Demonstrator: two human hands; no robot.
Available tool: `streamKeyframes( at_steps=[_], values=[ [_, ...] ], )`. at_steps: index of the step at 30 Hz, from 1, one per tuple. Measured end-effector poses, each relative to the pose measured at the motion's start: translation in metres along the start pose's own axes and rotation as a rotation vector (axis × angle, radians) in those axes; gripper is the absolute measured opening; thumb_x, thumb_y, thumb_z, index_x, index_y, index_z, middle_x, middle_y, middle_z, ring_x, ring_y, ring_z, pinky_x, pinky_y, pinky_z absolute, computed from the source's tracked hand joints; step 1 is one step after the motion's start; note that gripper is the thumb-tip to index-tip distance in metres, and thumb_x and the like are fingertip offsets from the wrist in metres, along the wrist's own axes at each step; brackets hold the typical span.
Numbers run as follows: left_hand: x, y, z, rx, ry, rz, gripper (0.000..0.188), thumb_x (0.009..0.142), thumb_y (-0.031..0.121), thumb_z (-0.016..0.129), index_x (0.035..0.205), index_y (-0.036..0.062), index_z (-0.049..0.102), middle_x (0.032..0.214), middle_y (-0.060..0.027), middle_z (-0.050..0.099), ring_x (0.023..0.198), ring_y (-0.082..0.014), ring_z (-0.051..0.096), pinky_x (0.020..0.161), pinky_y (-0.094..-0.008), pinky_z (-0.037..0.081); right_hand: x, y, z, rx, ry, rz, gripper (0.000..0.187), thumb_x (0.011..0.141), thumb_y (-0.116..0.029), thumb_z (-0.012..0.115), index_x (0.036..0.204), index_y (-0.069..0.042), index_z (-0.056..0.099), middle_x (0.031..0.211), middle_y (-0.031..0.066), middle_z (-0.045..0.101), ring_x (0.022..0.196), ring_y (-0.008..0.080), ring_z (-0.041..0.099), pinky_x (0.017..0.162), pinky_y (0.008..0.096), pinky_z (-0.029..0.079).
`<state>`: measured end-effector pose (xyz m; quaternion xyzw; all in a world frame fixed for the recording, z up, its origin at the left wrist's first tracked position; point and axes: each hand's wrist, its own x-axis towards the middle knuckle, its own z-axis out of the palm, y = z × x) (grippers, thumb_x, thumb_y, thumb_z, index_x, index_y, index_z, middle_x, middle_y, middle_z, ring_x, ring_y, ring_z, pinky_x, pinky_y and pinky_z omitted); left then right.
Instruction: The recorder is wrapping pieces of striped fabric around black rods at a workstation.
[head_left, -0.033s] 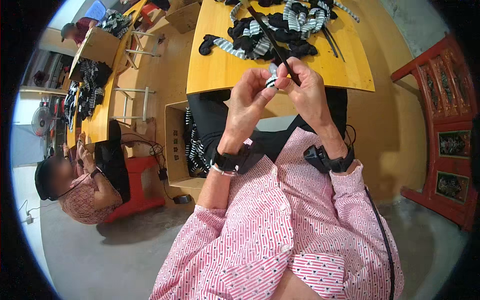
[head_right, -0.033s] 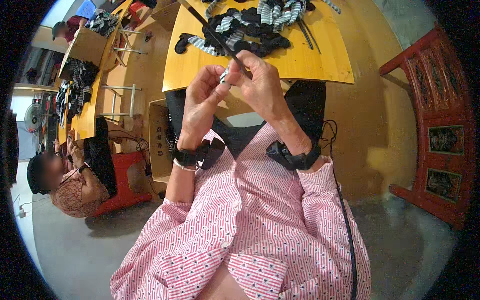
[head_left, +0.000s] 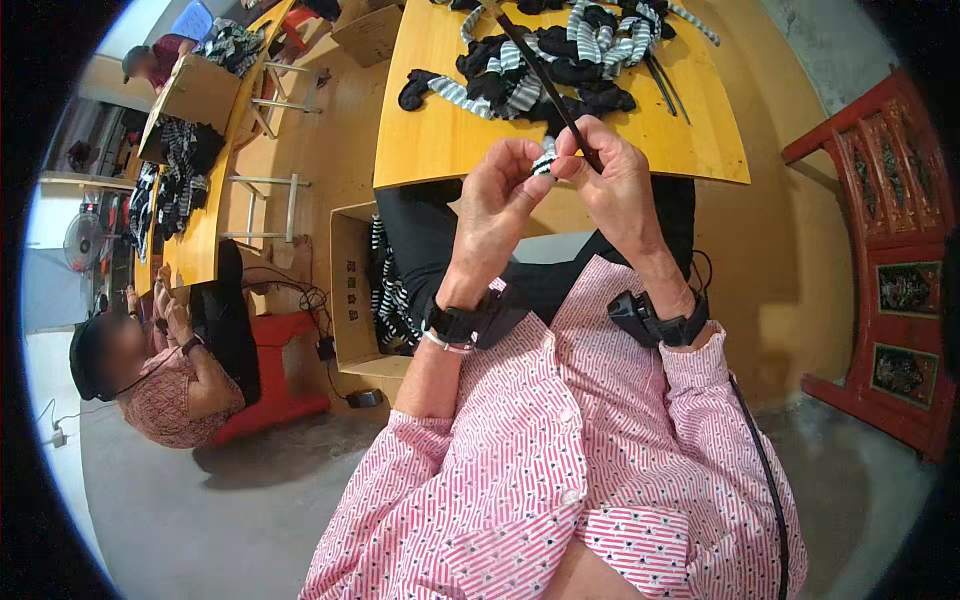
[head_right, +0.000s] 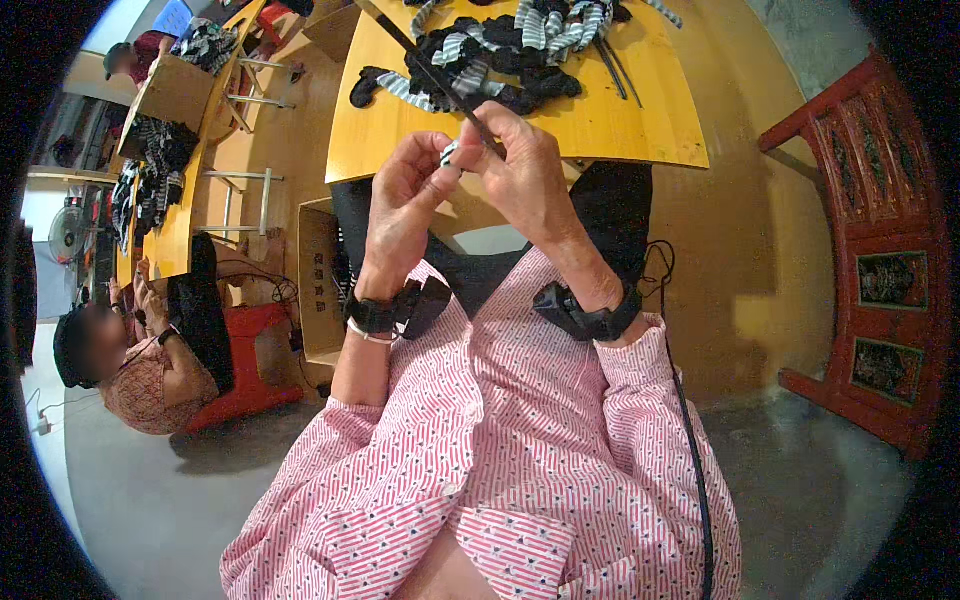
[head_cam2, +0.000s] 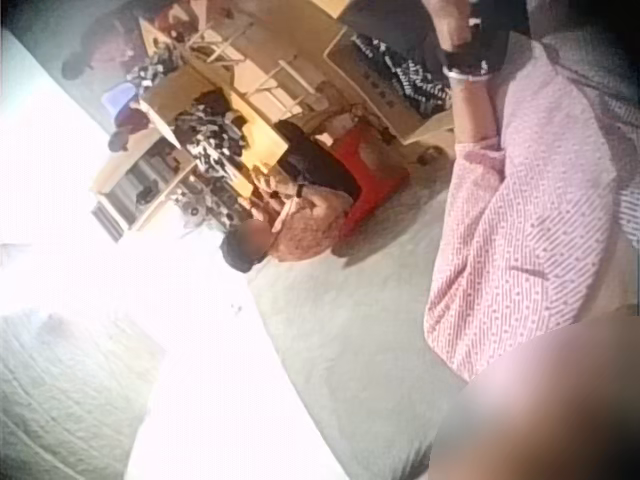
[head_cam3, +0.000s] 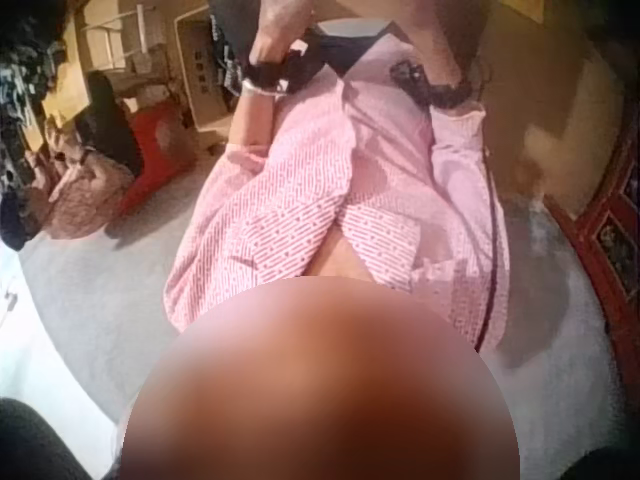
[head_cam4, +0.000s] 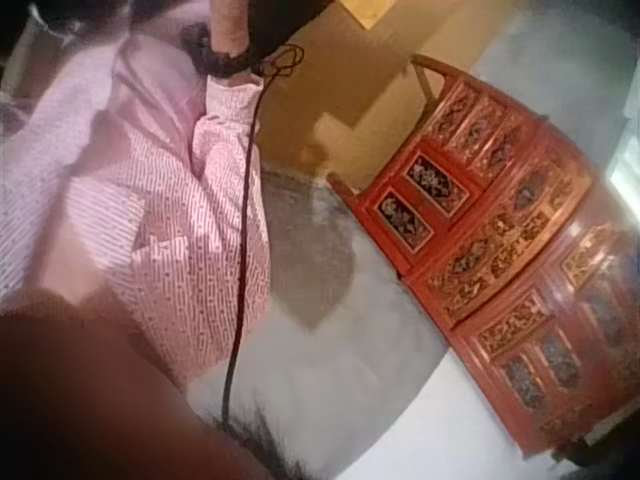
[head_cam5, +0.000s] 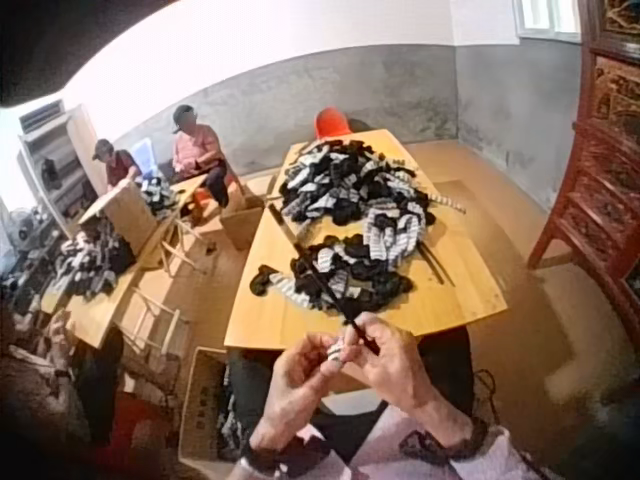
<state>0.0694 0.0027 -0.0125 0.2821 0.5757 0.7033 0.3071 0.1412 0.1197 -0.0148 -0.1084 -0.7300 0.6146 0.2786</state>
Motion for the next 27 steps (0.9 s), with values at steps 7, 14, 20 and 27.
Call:
streamKeyframes(
  at_steps=[7,14,20,27],
  values=[
    [-0.002,-0.005,-0.008,-0.207,-0.065,-0.161,0.013,0.084,0.006,0.052,0.096,0.0021,0.052,0.082,0.0013,0.054,0.072,-0.0044,0.048,0.067,-0.0161,0.039,-0.001,0.012,-0.009,0.303,-0.093,0.161,0.012,0.081,-0.009,0.059,0.075,-0.007,0.049,0.065,-0.0067,0.043,0.059,-0.0001,0.038,0.052,0.0143,0.032],
    [-0.002,-0.005,-0.020,-0.263,-0.192,-0.260,0.013,0.082,0.009,0.057,0.094,0.0030,0.056,0.080,0.0021,0.055,0.070,-0.0058,0.050,0.067,-0.0184,0.041,0.005,0.021,-0.008,0.250,-0.143,0.101,0.013,0.080,-0.013,0.060,0.076,-0.006,0.050,0.067,-0.0068,0.044,0.062,0.0012,0.039,0.055,0.0149,0.035],
    [-0.005,-0.003,-0.010,-0.378,0.009,-0.299,0.004,0.081,0.006,0.057,0.085,0.0057,0.055,0.079,0.0015,0.055,0.069,-0.0054,0.050,0.067,-0.0176,0.040,-0.001,0.012,-0.007,-0.013,-0.060,0.005,0.011,0.080,-0.008,0.059,0.078,-0.004,0.049,0.068,-0.0049,0.047,0.064,0.0034,0.043,0.059,0.0184,0.039],
    [0.000,-0.009,-0.001,-0.434,0.084,-0.091,0.003,0.082,0.003,0.054,0.082,0.0058,0.052,0.086,0.0009,0.056,0.072,-0.0047,0.049,0.067,-0.0182,0.039,-0.006,0.021,-0.003,0.070,-0.028,0.059,0.012,0.079,-0.010,0.060,0.078,-0.004,0.049,0.069,-0.0053,0.047,0.065,0.0032,0.044,0.059,0.0176,0.038]
  ],
)
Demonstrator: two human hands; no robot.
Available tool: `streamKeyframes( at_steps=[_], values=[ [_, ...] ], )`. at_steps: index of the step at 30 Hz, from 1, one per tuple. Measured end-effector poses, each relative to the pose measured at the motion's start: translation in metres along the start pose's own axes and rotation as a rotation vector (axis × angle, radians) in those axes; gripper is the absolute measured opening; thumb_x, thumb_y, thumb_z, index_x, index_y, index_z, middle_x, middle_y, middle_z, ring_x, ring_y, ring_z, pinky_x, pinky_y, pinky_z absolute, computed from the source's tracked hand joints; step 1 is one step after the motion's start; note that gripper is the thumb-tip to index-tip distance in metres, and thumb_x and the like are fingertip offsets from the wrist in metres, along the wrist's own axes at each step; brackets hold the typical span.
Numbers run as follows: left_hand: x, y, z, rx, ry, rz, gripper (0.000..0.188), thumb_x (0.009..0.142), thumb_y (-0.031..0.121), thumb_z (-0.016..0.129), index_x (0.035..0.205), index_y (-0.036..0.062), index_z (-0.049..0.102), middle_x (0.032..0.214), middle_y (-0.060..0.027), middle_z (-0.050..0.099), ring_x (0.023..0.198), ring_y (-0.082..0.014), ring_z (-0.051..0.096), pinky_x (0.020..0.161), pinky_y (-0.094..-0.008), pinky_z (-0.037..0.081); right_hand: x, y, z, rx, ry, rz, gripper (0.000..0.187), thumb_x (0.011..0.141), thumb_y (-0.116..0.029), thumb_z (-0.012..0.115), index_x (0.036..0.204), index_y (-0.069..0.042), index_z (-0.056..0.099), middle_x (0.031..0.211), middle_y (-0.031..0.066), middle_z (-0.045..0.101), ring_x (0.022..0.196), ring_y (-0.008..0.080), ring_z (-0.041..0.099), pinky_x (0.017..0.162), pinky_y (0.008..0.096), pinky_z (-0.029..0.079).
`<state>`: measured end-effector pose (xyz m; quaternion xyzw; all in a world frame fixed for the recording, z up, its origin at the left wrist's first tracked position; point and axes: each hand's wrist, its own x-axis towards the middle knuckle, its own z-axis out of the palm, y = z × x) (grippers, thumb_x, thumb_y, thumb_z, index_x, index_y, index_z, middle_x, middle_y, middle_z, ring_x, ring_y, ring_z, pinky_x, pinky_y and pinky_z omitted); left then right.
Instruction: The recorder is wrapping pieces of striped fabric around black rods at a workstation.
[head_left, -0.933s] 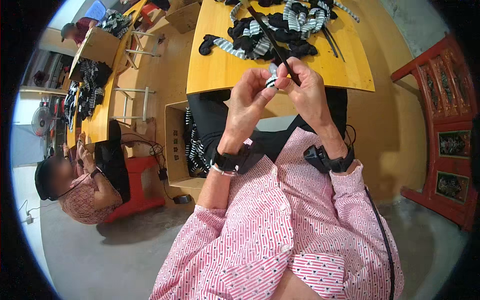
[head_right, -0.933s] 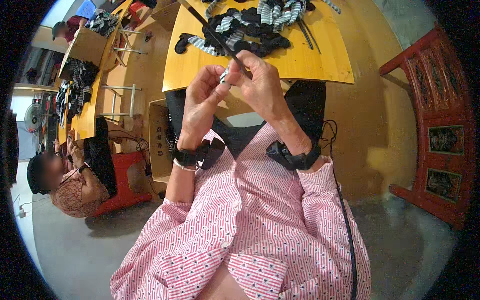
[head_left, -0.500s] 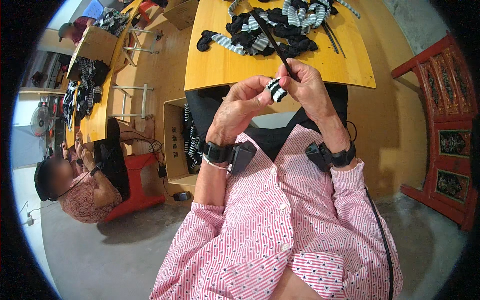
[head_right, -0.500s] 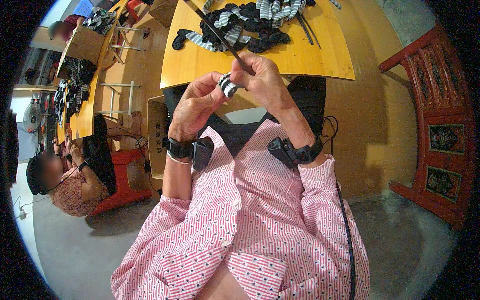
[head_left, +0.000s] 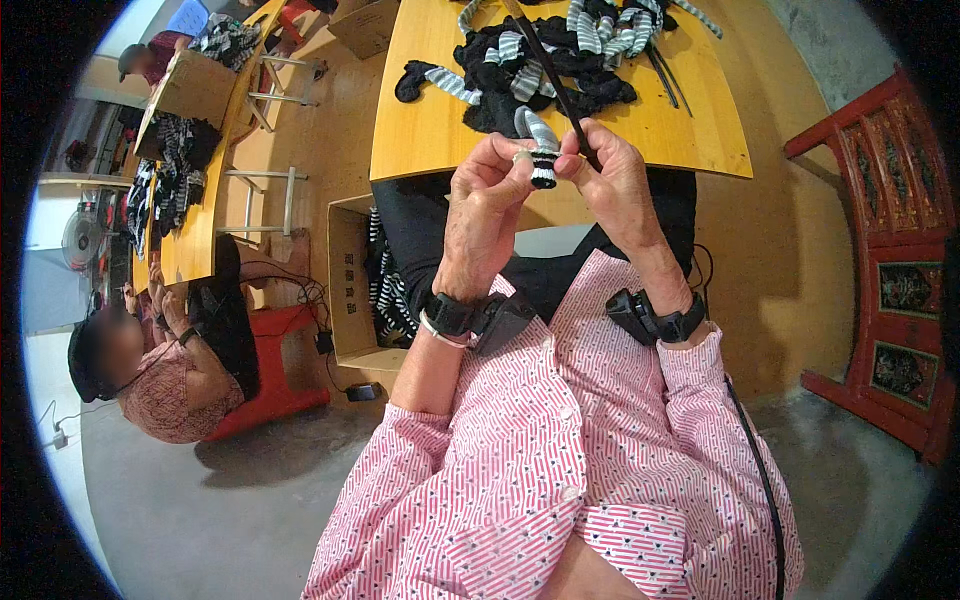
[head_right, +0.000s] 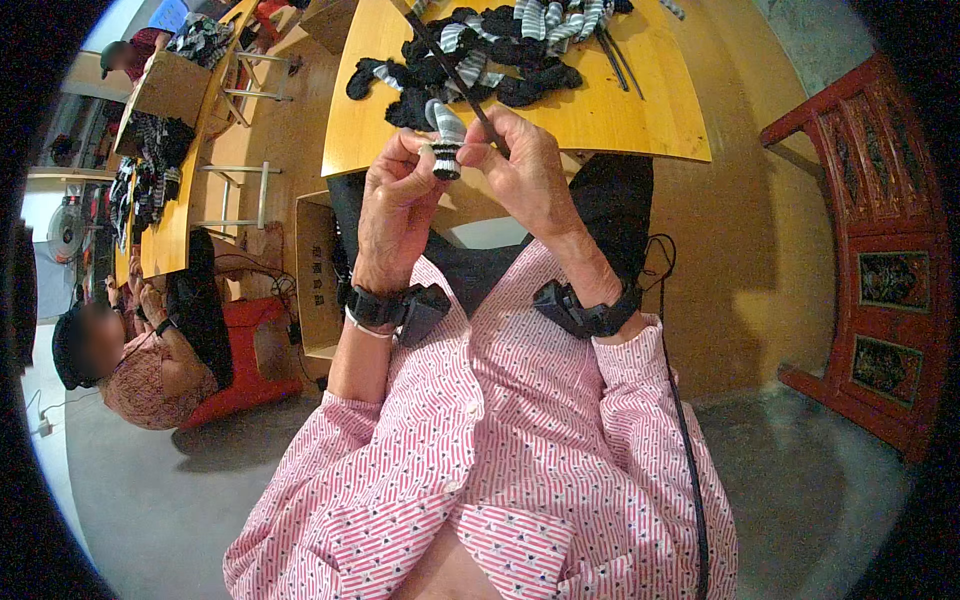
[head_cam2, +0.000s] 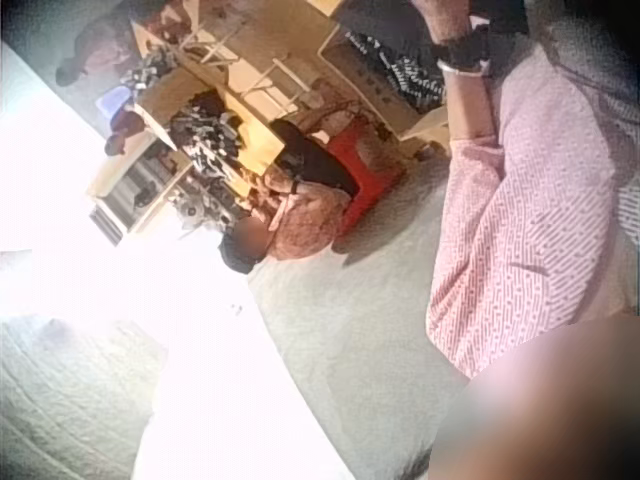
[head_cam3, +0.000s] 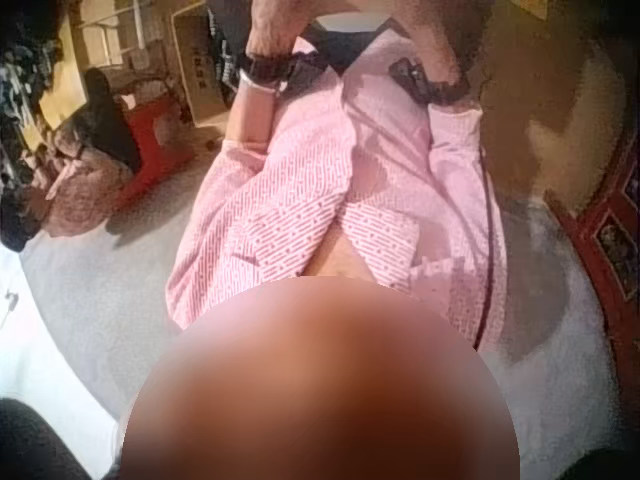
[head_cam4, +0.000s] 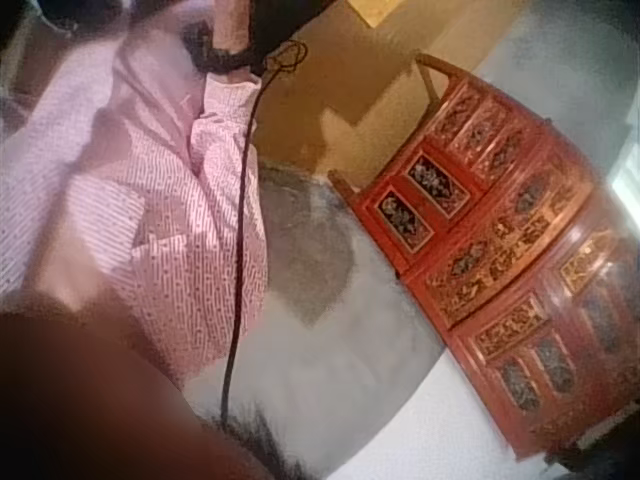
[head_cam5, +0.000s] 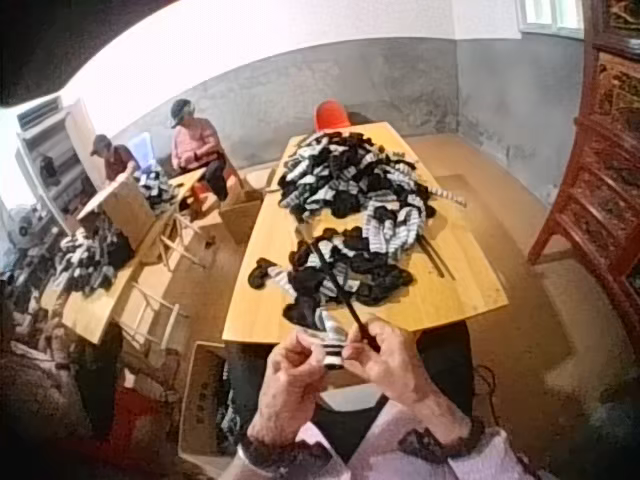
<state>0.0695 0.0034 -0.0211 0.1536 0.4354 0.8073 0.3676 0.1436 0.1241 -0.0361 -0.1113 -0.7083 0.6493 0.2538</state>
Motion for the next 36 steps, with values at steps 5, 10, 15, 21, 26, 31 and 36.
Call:
streamKeyframes(
  at_steps=[5,10,15,21,26,31,36],
  values=[
    [0.002,-0.006,-0.005,0.018,-0.036,0.048,0.002,0.083,0.004,0.053,0.083,0.0052,0.052,0.082,0.0022,0.055,0.071,-0.0044,0.048,0.068,-0.0177,0.037,0.003,-0.002,0.000,0.069,-0.021,0.032,0.012,0.080,-0.010,0.060,0.078,-0.005,0.049,0.068,-0.0068,0.044,0.063,0.0011,0.039,0.055,0.0148,0.033],
    [0.001,0.003,-0.009,0.051,-0.156,-0.062,0.005,0.084,0.004,0.052,0.089,0.0048,0.051,0.079,0.0025,0.053,0.074,-0.0049,0.049,0.067,-0.0183,0.038,0.010,-0.003,-0.003,0.242,-0.088,0.197,0.010,0.080,-0.009,0.059,0.078,-0.006,0.049,0.068,-0.0074,0.042,0.061,-0.0002,0.035,0.052,0.0135,0.030],
    [-0.002,-0.002,0.003,0.041,-0.070,0.049,0.012,0.084,0.003,0.052,0.095,0.0016,0.051,0.084,-0.0001,0.055,0.076,-0.0068,0.051,0.071,-0.0199,0.041,0.010,-0.007,-0.006,0.120,-0.059,0.071,0.010,0.081,-0.007,0.058,0.078,-0.006,0.049,0.070,-0.0070,0.044,0.063,-0.0001,0.038,0.054,0.0135,0.032],
    [-0.002,-0.002,-0.001,0.149,-0.062,0.046,0.020,0.083,0.002,0.053,0.103,-0.0010,0.051,0.089,-0.0022,0.056,0.078,-0.0077,0.053,0.072,-0.0214,0.043,0.013,-0.004,-0.005,0.025,-0.032,0.002,0.011,0.080,-0.008,0.059,0.078,-0.005,0.049,0.071,-0.0063,0.045,0.064,0.0002,0.039,0.055,0.0140,0.033],
    [-0.005,0.007,0.001,0.195,-0.038,-0.042,0.022,0.080,0.004,0.058,0.102,-0.0005,0.053,0.090,-0.0012,0.056,0.080,-0.0086,0.052,0.072,-0.0221,0.043,0.015,0.000,-0.011,0.084,-0.073,0.034,0.011,0.081,-0.010,0.059,0.079,-0.005,0.049,0.069,-0.0070,0.045,0.064,0.0009,0.040,0.057,0.0142,0.035],
    [-0.009,0.022,-0.003,0.256,-0.042,-0.196,0.032,0.073,0.005,0.067,0.101,0.0025,0.054,0.091,-0.0022,0.055,0.082,-0.0116,0.051,0.072,-0.0236,0.043,0.013,-0.001,-0.012,0.154,-0.193,0.085,0.011,0.081,-0.011,0.060,0.078,-0.006,0.050,0.069,-0.0071,0.045,0.065,0.0013,0.041,0.058,0.0144,0.035],
    [-0.012,0.027,-0.009,0.200,-0.034,-0.289,0.033,0.070,0.001,0.068,0.100,0.0035,0.055,0.090,-0.0022,0.055,0.081,-0.0125,0.053,0.072,-0.0238,0.044,0.014,-0.006,-0.008,0.150,-0.296,-0.056,0.018,0.081,-0.019,0.061,0.076,-0.006,0.049,0.069,-0.0061,0.045,0.065,0.0016,0.041,0.060,0.0162,0.036]
  ],
)
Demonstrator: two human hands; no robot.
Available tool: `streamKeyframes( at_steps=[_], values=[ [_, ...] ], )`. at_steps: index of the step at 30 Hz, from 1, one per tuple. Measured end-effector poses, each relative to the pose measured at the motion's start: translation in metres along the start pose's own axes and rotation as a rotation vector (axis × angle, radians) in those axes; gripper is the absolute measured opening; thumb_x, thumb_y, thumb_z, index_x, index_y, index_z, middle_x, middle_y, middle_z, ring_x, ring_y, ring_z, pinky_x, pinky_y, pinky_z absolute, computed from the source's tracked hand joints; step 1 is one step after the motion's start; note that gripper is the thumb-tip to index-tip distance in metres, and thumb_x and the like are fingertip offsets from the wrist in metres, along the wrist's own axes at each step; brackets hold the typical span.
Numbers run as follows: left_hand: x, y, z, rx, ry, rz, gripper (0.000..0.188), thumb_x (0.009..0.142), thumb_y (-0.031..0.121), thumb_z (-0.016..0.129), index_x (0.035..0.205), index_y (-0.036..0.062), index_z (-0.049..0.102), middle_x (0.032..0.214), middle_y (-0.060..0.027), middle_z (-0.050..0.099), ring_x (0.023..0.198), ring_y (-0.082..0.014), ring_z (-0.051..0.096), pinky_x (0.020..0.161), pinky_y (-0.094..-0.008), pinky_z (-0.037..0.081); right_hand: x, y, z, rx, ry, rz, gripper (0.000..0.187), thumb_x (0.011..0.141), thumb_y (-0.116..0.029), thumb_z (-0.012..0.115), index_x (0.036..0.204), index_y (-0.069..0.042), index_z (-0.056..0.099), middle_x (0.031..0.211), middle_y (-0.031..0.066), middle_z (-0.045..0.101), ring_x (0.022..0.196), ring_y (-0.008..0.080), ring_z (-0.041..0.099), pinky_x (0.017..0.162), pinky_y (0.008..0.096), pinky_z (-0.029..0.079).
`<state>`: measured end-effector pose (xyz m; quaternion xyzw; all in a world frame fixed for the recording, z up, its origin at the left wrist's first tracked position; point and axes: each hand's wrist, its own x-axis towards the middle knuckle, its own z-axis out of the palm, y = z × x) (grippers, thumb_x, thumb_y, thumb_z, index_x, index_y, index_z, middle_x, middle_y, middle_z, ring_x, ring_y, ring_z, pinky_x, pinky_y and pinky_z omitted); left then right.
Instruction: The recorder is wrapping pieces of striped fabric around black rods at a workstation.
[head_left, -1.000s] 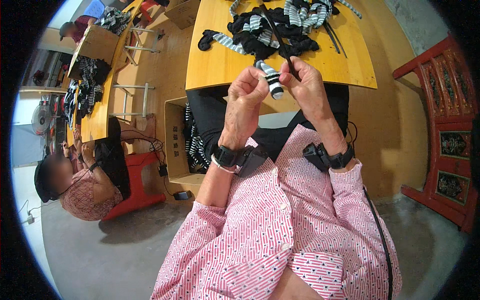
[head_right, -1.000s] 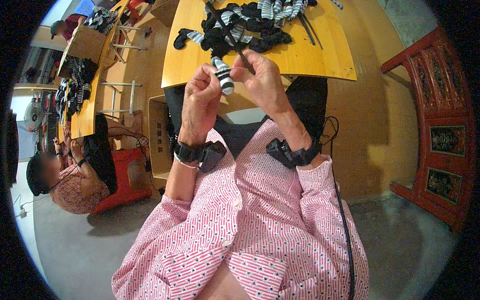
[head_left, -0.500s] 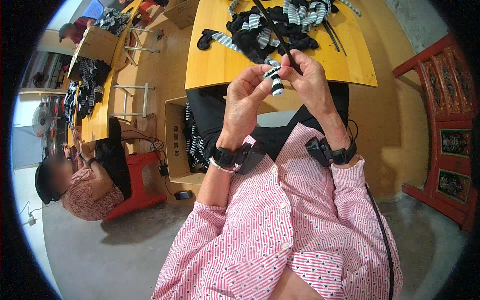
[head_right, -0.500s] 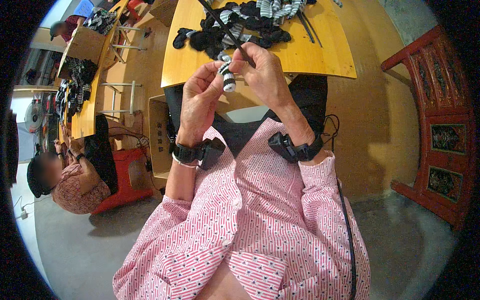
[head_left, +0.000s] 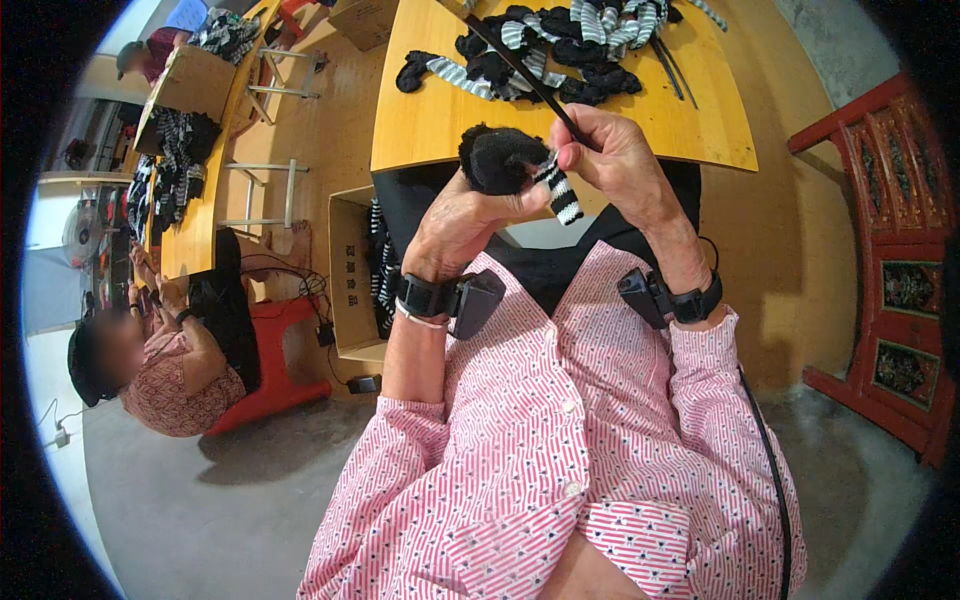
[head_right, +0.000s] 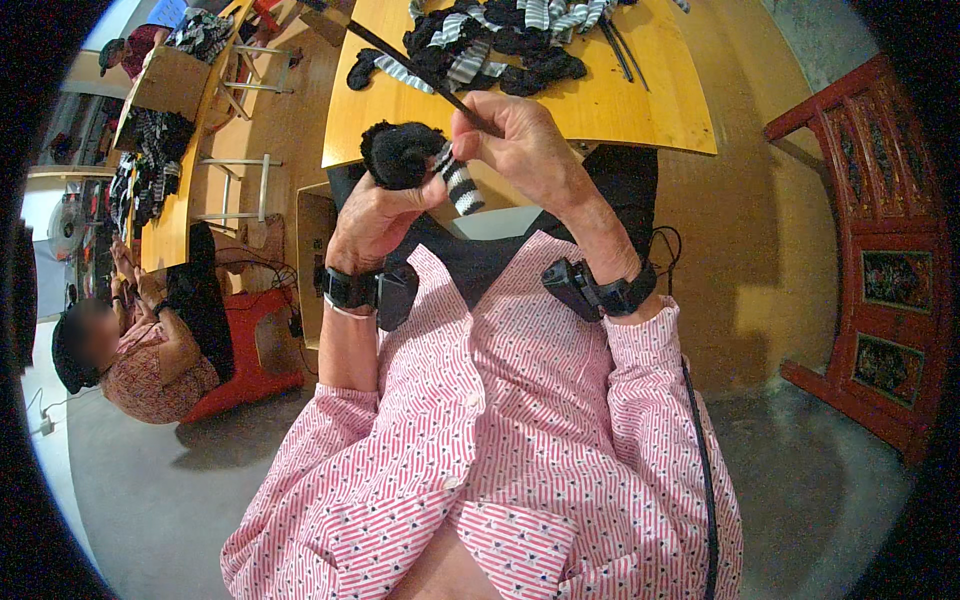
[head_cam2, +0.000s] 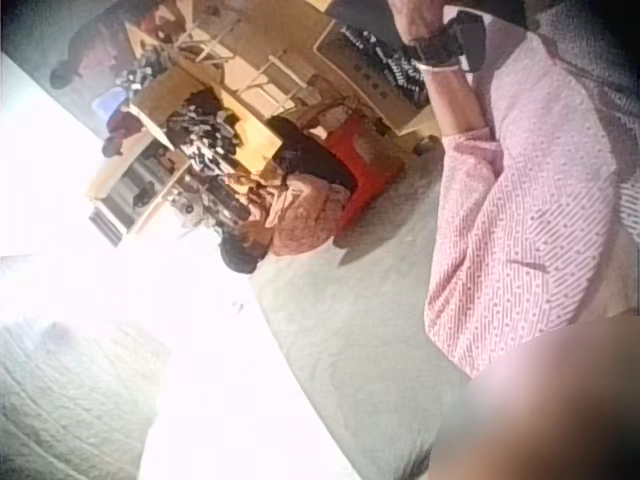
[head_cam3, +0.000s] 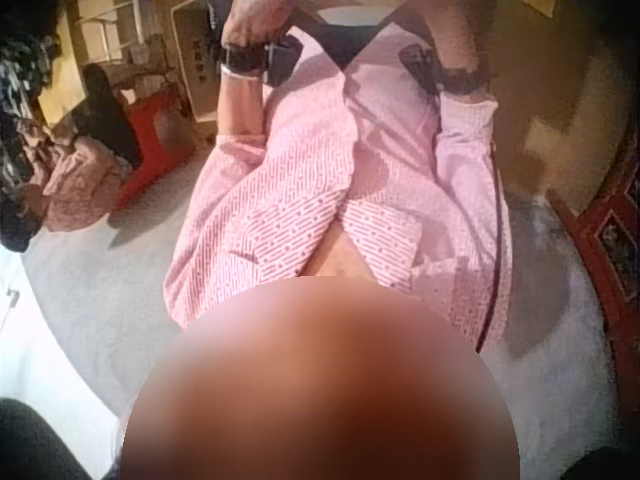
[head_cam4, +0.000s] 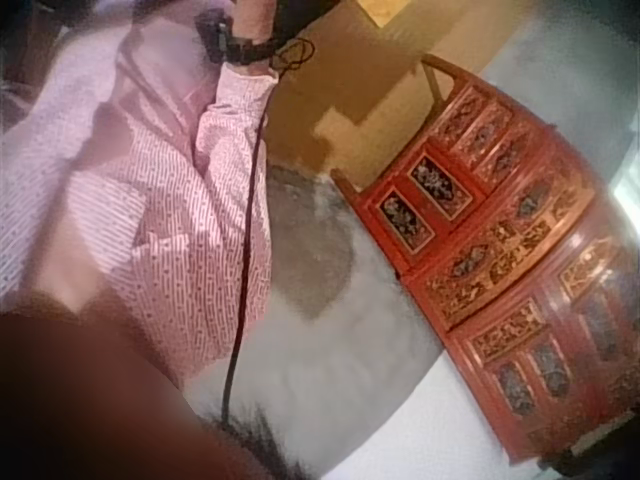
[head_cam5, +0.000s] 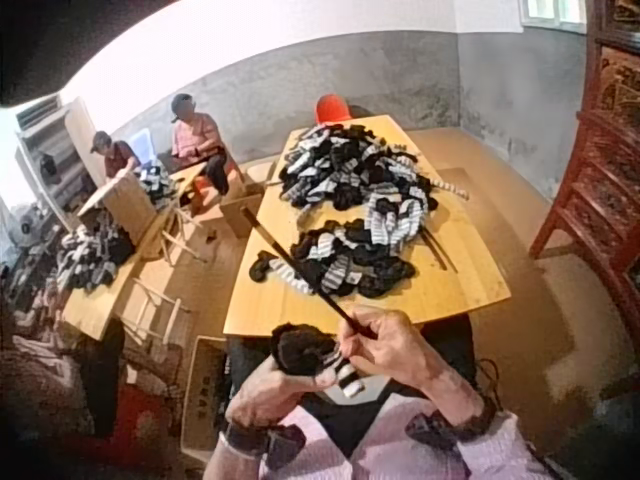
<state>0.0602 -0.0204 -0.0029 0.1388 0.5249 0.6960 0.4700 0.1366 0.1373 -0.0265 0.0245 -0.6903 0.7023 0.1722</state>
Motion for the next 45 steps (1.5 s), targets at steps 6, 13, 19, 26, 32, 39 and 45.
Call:
streamKeyframes(
  at_steps=[6,13,19,26,32,39,45],
  values=[
    [0.014,-0.021,-0.005,-0.201,0.027,0.088,0.020,0.078,0.005,0.061,0.098,0.0050,0.057,0.081,0.0013,0.057,0.068,-0.0058,0.050,0.065,-0.0204,0.041,-0.001,-0.001,0.003,-0.079,0.105,0.067,0.018,0.082,-0.018,0.059,0.078,-0.005,0.048,0.070,-0.0058,0.044,0.066,0.0025,0.040,0.061,0.0166,0.038],
    [0.020,-0.017,-0.003,-0.224,-0.029,0.093,0.007,0.084,0.011,0.053,0.087,0.0044,0.055,0.075,0.0013,0.055,0.060,-0.0050,0.049,0.053,-0.0168,0.040,-0.001,0.009,0.003,-0.015,0.193,0.130,0.014,0.083,-0.015,0.057,0.079,-0.006,0.048,0.069,-0.0065,0.043,0.062,-0.0001,0.038,0.053,0.0128,0.034],
    [0.011,-0.006,0.006,-0.162,-0.069,0.001,0.005,0.083,0.008,0.054,0.080,0.0043,0.052,0.064,0.0033,0.048,0.043,-0.0020,0.035,0.039,-0.0158,0.023,-0.006,0.005,0.002,0.032,0.158,0.140,0.013,0.084,-0.018,0.057,0.079,-0.009,0.049,0.064,-0.0094,0.041,0.050,-0.0030,0.032,0.043,0.0116,0.023],
    [0.005,0.000,-0.006,-0.289,-0.265,-0.113,0.007,0.085,0.010,0.053,0.088,0.0036,0.052,0.064,0.0016,0.052,0.040,0.0000,0.034,0.036,-0.0158,0.023,-0.007,-0.001,0.009,0.040,0.059,0.158,0.010,0.084,-0.015,0.056,0.079,-0.009,0.050,0.064,-0.0101,0.041,0.050,-0.0029,0.032,0.043,0.0126,0.023],
    [0.010,-0.015,0.004,-0.205,-0.071,0.149,0.008,0.086,0.012,0.051,0.091,0.0063,0.052,0.084,-0.0019,0.056,0.073,-0.0109,0.055,0.064,-0.0251,0.047,-0.008,-0.009,0.009,0.086,0.196,0.228,0.007,0.084,-0.012,0.054,0.081,-0.007,0.050,0.067,-0.0084,0.043,0.054,-0.0027,0.033,0.045,0.0127,0.025],
    [0.008,-0.013,0.008,-0.330,0.026,0.085,0.009,0.084,0.016,0.056,0.084,0.0074,0.053,0.077,0.0016,0.054,0.068,-0.0076,0.050,0.064,-0.0249,0.044,-0.005,0.004,0.010,-0.079,0.200,0.070,0.014,0.083,-0.016,0.058,0.077,-0.007,0.049,0.069,-0.0074,0.044,0.062,0.0011,0.038,0.055,0.0144,0.032],
    [0.008,-0.015,0.008,-0.440,-0.005,0.048,0.011,0.084,0.018,0.056,0.089,0.0092,0.052,0.084,0.0000,0.056,0.074,-0.0105,0.052,0.064,-0.0278,0.045,-0.008,0.003,0.010,0.122,0.209,0.149,0.009,0.079,-0.011,0.059,0.075,-0.004,0.053,0.066,-0.0039,0.050,0.062,0.0036,0.044,0.056,0.0185,0.038]
  ],
)
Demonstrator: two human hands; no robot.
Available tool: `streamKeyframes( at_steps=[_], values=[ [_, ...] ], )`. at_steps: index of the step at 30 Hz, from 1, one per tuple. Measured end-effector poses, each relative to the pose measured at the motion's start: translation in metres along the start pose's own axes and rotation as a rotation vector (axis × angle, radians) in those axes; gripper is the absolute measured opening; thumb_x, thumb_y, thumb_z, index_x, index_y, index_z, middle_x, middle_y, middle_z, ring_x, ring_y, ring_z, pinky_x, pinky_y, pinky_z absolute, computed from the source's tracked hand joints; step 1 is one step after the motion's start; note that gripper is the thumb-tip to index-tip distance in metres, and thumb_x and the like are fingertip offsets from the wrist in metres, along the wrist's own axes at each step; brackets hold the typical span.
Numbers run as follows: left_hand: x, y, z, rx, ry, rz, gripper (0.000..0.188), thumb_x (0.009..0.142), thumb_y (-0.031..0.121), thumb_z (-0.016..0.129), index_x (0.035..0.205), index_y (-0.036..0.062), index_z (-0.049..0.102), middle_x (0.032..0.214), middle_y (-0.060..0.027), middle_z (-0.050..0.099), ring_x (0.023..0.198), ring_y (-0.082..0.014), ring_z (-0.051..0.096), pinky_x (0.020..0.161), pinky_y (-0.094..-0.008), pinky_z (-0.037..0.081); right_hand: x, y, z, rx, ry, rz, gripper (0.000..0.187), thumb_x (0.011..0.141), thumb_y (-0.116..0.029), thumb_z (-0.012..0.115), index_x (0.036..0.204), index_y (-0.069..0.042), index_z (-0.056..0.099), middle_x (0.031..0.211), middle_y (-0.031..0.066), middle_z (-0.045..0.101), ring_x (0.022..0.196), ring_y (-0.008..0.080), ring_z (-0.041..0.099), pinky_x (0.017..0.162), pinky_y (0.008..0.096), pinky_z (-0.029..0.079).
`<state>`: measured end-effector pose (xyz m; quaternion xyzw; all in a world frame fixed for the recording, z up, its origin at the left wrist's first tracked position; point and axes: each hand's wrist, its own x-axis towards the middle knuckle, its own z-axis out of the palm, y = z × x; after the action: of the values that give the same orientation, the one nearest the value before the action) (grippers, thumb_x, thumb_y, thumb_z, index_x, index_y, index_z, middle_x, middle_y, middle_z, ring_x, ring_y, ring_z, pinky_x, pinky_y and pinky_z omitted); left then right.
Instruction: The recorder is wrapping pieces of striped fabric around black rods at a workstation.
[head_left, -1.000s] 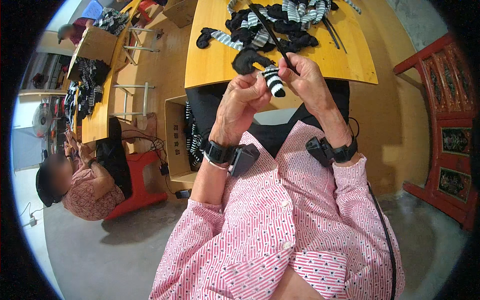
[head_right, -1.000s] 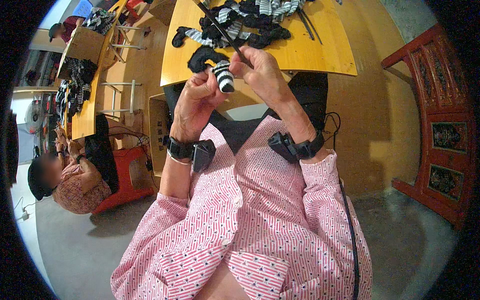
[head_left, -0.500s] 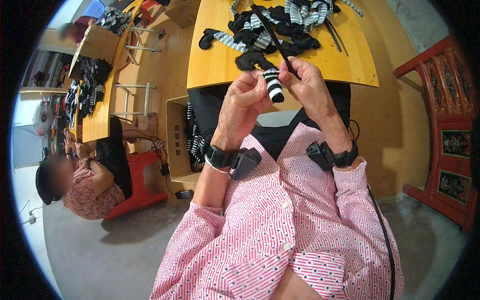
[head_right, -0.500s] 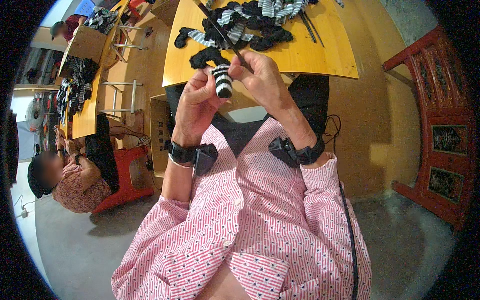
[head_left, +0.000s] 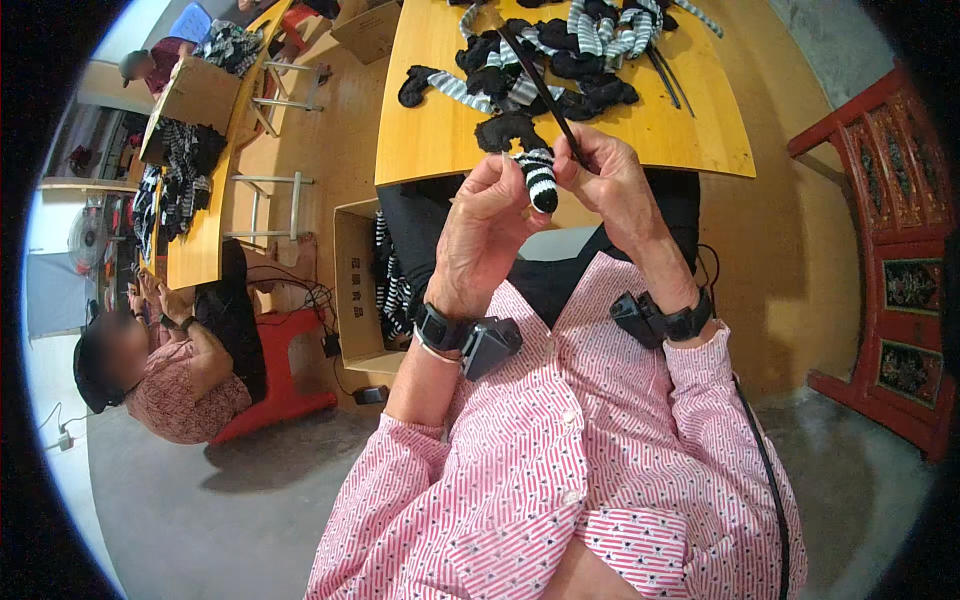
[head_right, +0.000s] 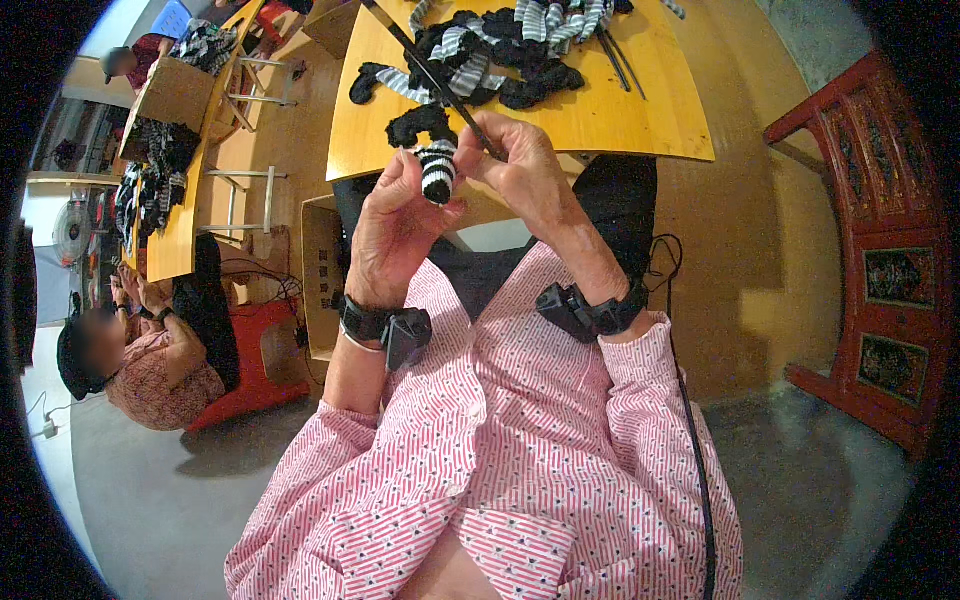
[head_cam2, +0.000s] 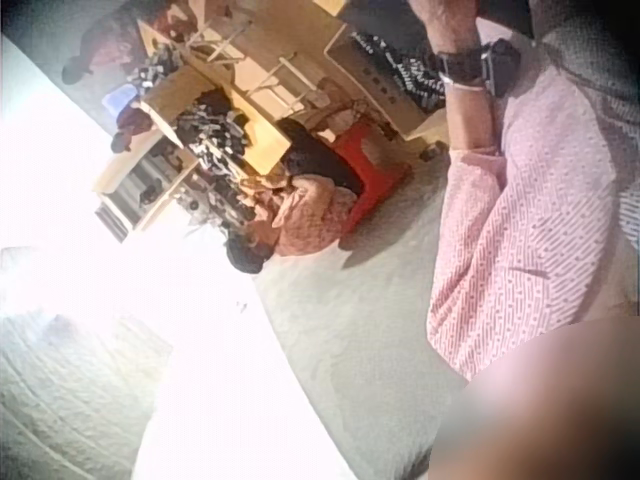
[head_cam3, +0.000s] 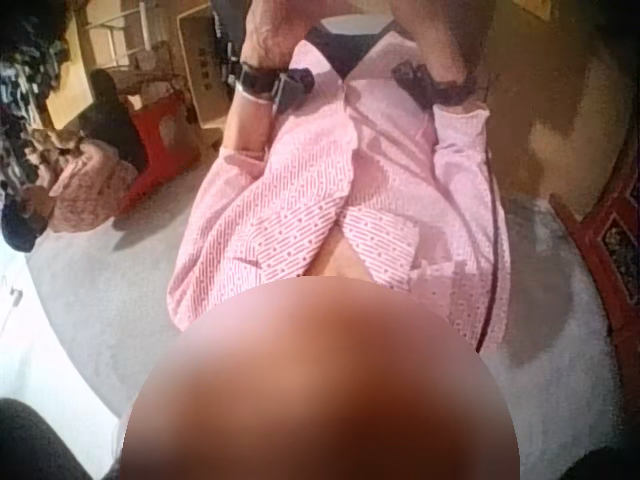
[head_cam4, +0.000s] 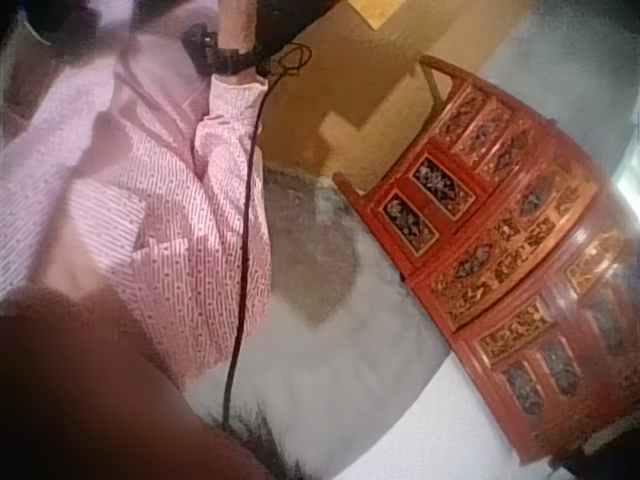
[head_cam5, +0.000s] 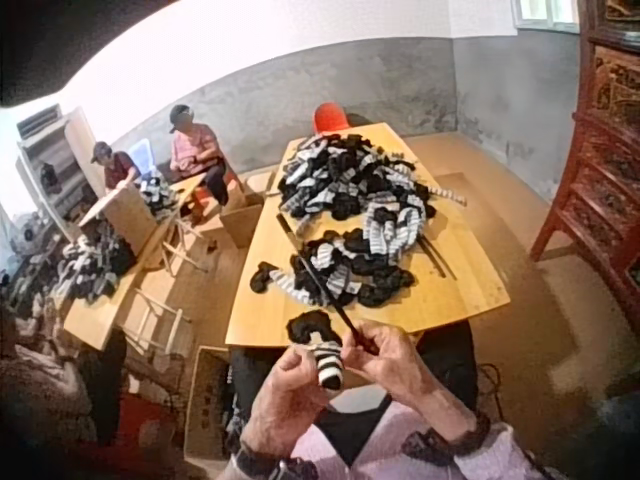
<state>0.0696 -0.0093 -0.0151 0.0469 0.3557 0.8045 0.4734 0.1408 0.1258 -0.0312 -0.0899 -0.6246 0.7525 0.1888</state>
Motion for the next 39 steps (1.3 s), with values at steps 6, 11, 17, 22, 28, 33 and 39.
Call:
streamKeyframes(
  at_steps=[6,11,17,22,28,33,39],
  values=[
    [0.004,-0.001,-0.003,0.084,-0.093,0.117,0.015,0.083,0.016,0.056,0.095,0.0078,0.050,0.088,-0.0008,0.056,0.078,-0.0097,0.054,0.068,-0.0248,0.046,-0.002,-0.005,0.005,0.238,0.016,0.059,0.012,0.084,-0.020,0.057,0.079,-0.012,0.049,0.062,-0.0099,0.042,0.046,-0.0028,0.028,0.039,0.0146,0.018],
    [-0.005,-0.006,0.006,0.173,-0.100,0.145,0.021,0.081,0.005,0.058,0.101,0.0053,0.051,0.086,0.0000,0.054,0.073,-0.0075,0.050,0.068,-0.0205,0.043,-0.001,-0.007,0.013,0.352,0.017,0.019,0.007,0.086,-0.015,0.054,0.081,-0.013,0.049,0.063,-0.0091,0.043,0.045,-0.0024,0.028,0.038,0.0136,0.019],
    [-0.005,-0.006,0.010,0.268,-0.057,0.250,0.021,0.080,0.007,0.059,0.099,0.0028,0.050,0.091,-0.0012,0.053,0.071,-0.0076,0.050,0.066,-0.0203,0.043,-0.003,0.003,0.008,0.537,-0.066,0.019,0.007,0.085,-0.015,0.054,0.082,-0.012,0.048,0.066,-0.0064,0.048,0.050,-0.0015,0.037,0.038,0.0131,0.026],
    [-0.007,-0.004,0.013,0.341,-0.064,0.242,0.019,0.079,0.007,0.061,0.093,0.0030,0.050,0.083,-0.0001,0.053,0.070,-0.0074,0.050,0.065,-0.0195,0.042,-0.001,0.002,0.014,0.446,-0.009,-0.075,0.006,0.085,-0.014,0.054,0.088,-0.009,0.051,0.072,-0.0045,0.051,0.063,0.0026,0.049,0.046,0.0146,0.037],
    [-0.005,0.000,0.011,0.338,-0.053,0.331,0.018,0.077,0.005,0.062,0.092,0.0028,0.052,0.082,0.0005,0.054,0.074,-0.0061,0.052,0.069,-0.0190,0.042,-0.006,-0.005,0.007,0.216,-0.071,-0.007,0.009,0.085,-0.010,0.052,0.092,-0.004,0.054,0.077,-0.0052,0.052,0.067,0.0008,0.045,0.058,0.0156,0.038],
    [-0.008,0.003,0.018,0.447,-0.060,0.279,0.016,0.076,0.004,0.063,0.089,0.0029,0.054,0.083,0.0009,0.055,0.076,-0.0054,0.051,0.072,-0.0200,0.042,-0.001,-0.010,0.004,0.181,-0.047,-0.108,0.005,0.084,-0.008,0.052,0.087,-0.004,0.053,0.074,-0.0051,0.050,0.068,0.0011,0.045,0.059,0.0164,0.038],
    [-0.006,-0.002,0.011,0.308,0.013,0.368,0.012,0.076,0.001,0.062,0.076,0.0047,0.051,0.077,0.0018,0.053,0.071,-0.0040,0.050,0.066,-0.0172,0.040,-0.006,-0.014,0.003,0.224,-0.080,0.041,0.010,0.082,-0.006,0.055,0.077,-0.006,0.047,0.069,-0.0053,0.044,0.063,0.0023,0.040,0.056,0.0170,0.035]
  ],
)
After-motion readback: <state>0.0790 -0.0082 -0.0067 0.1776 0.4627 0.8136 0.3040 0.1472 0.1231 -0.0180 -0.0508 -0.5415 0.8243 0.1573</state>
